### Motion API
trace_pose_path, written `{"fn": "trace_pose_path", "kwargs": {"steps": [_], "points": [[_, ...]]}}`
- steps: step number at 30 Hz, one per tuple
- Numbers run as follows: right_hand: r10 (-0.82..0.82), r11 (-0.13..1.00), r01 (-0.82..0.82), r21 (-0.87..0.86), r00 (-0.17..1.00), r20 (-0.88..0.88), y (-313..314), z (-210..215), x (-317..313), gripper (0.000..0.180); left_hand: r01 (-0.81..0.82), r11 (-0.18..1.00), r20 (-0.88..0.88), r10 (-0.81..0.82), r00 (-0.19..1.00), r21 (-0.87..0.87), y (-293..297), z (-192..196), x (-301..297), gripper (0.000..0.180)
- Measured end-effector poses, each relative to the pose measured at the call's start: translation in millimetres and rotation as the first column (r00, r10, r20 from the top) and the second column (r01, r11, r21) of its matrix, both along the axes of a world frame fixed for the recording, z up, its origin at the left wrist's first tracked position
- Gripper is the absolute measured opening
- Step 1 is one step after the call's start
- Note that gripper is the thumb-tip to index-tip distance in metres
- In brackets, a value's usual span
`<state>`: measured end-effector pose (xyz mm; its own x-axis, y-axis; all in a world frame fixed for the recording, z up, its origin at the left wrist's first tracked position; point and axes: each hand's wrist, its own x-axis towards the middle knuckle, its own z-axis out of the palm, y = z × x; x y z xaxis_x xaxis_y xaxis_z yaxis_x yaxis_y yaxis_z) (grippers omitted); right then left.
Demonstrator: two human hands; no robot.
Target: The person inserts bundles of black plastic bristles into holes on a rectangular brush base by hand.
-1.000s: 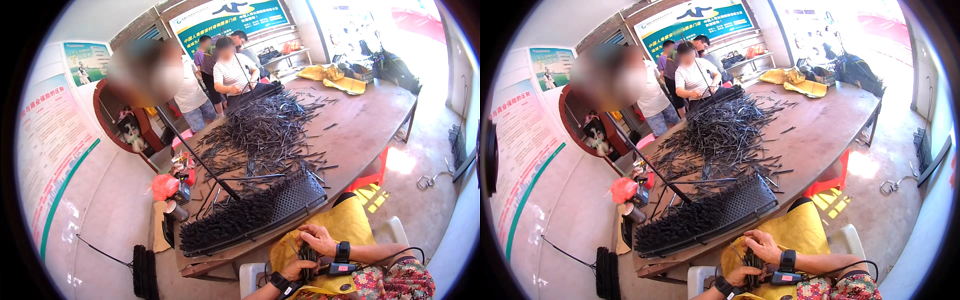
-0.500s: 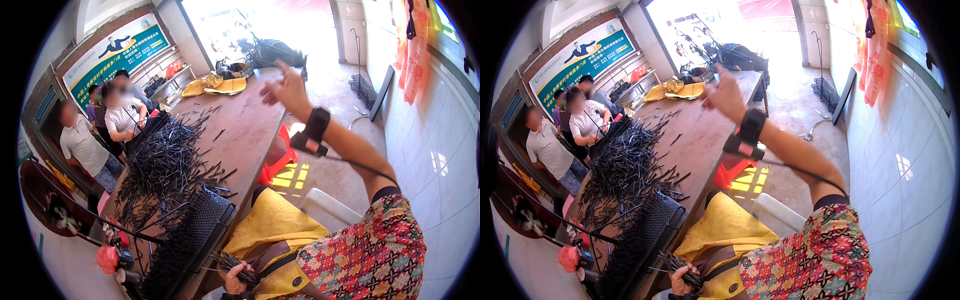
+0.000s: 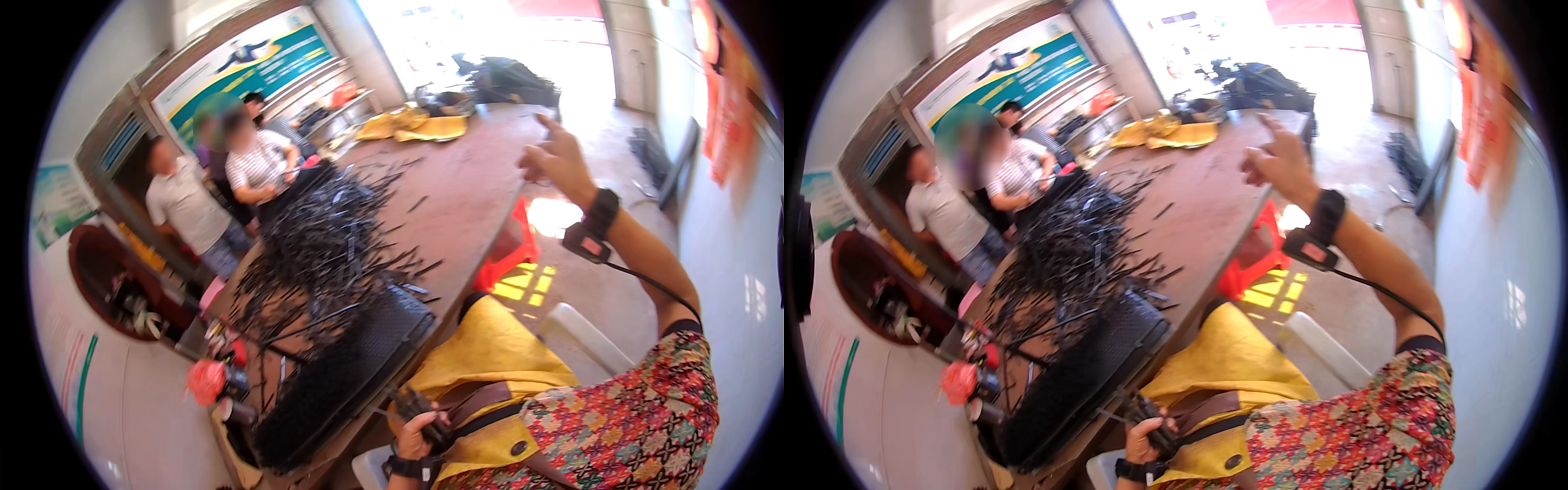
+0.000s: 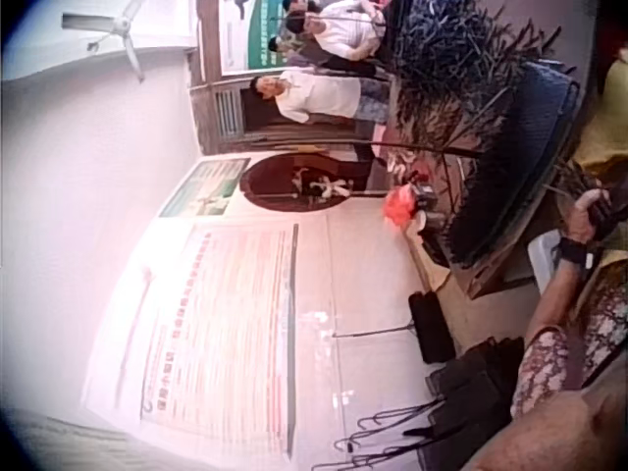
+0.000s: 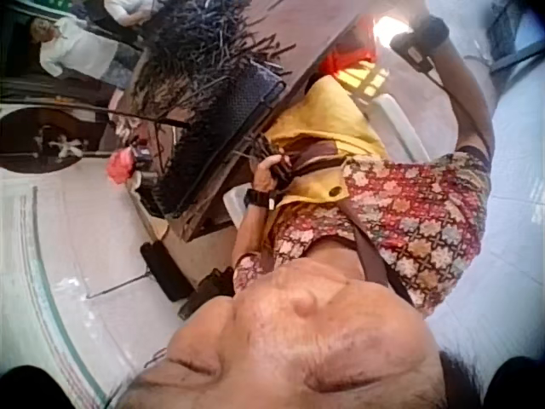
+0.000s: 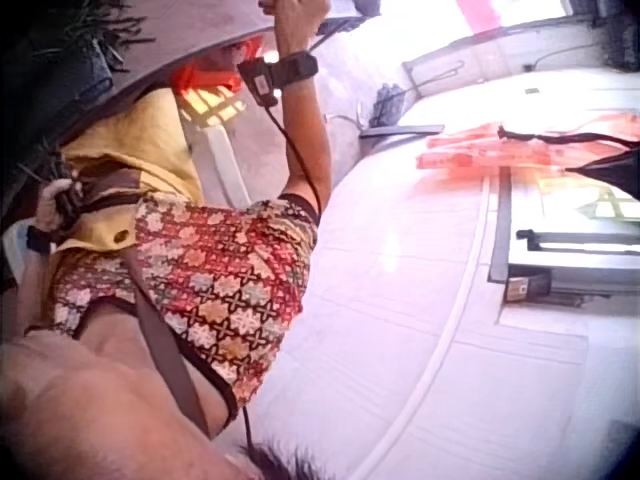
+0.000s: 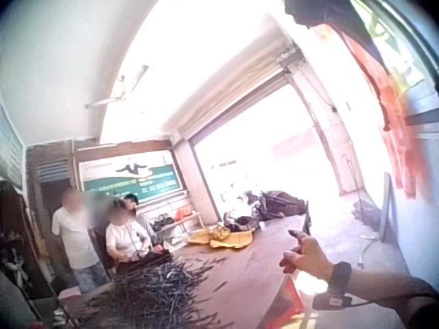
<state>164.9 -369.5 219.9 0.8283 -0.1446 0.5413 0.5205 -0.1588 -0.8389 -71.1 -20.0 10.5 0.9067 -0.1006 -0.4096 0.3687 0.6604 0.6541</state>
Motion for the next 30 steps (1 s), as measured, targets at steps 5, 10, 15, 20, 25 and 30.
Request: {"fn": "trace_pose_path", "kwargs": {"steps": [5, 10, 15, 20, 25, 30], "points": [[0.082, 0.996, -0.081, 0.026, 0.997, -0.014, 9, -32, 0, 0.056, 0.006, 1.0, 0.052, -0.007, 0.999, 0.011, 11, -24, -3, 0.03], [0.181, 0.982, -0.185, -0.032, 0.979, -0.088, 27, -70, -8, 0.053, 0.013, 1.0, 0.026, -0.013, 1.0, 0.002, 9, -27, 0, 0.02], [0.243, 0.97, -0.235, 0.067, 0.956, -0.163, 51, -109, -7, 0.041, -0.031, 0.998, 0.087, 0.026, 0.996, 0.061, 4, -27, 1, 0.021], [0.628, 0.618, -0.786, -0.038, 0.522, -0.577, 109, -164, -68, 0.028, -0.151, 0.974, 0.084, 0.139, 0.987, 0.166, 9, -20, 3, 0.03], [0.746, 0.425, -0.842, -0.334, 0.534, -0.398, 149, -183, -87, 0.026, -0.285, 0.929, 0.177, 0.247, 0.953, 0.235, 5, 9, 19, 0.021], [0.706, 0.416, -0.84, -0.348, 0.54, -0.458, 165, -178, -87, 0.028, -0.271, 0.887, 0.167, 0.222, 0.961, 0.375, 1, 32, 31, 0.026]]}}
